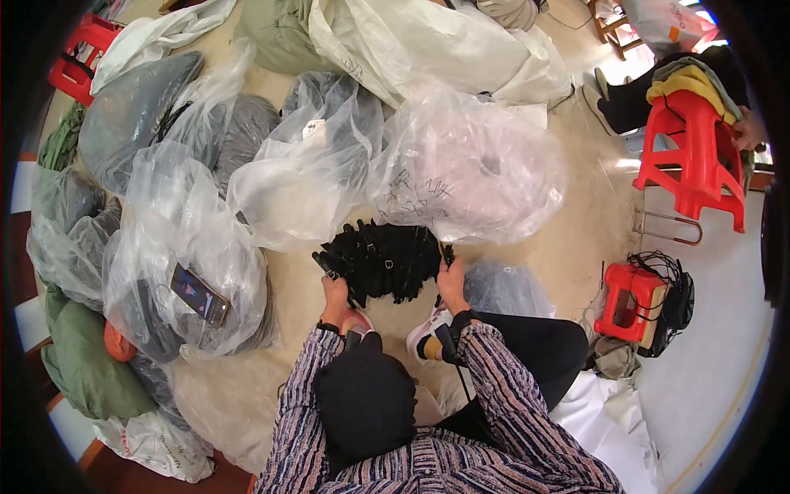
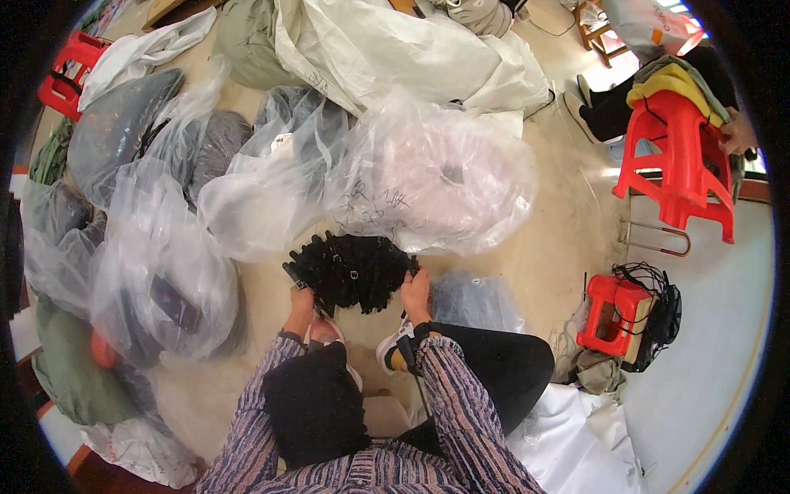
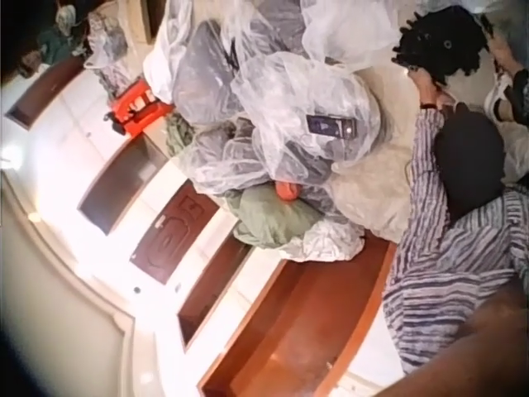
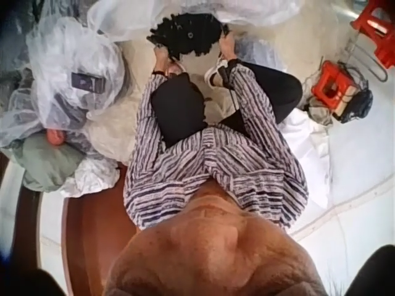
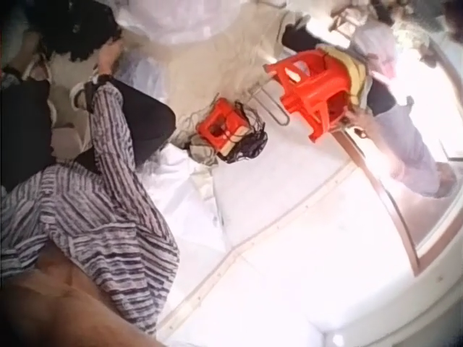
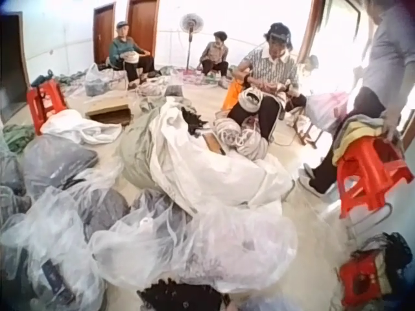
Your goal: Sorting and bundling black shoe components into groups.
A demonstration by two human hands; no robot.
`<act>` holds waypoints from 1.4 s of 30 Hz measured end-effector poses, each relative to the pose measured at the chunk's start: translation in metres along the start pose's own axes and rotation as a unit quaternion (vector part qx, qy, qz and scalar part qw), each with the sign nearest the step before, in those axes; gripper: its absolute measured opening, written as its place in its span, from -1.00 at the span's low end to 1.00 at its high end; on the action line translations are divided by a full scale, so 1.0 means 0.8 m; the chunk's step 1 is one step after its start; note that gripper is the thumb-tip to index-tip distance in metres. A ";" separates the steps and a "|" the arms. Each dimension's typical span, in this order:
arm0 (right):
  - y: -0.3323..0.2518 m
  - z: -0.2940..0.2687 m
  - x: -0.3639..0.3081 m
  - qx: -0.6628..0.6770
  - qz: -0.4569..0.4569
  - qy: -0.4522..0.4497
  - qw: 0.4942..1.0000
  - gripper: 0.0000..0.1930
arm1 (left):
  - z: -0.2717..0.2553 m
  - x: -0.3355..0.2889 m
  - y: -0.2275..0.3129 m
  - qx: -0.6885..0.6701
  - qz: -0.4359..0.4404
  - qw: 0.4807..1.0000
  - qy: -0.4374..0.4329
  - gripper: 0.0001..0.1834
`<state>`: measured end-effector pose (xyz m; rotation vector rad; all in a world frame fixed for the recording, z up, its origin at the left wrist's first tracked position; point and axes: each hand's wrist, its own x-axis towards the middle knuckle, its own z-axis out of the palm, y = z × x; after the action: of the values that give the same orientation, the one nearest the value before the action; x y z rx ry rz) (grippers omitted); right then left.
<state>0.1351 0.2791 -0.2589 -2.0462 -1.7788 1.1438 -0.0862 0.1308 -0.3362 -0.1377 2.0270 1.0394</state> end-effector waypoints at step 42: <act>-0.096 0.083 -0.025 0.041 -0.042 -0.225 0.972 -0.43 | 0.057 -0.053 0.076 -0.164 0.144 0.963 -0.156 -0.27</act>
<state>0.0341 0.2587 -0.2490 -1.7404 -1.9428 1.7298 -0.0567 0.1919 -0.2822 0.1474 1.6079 1.4785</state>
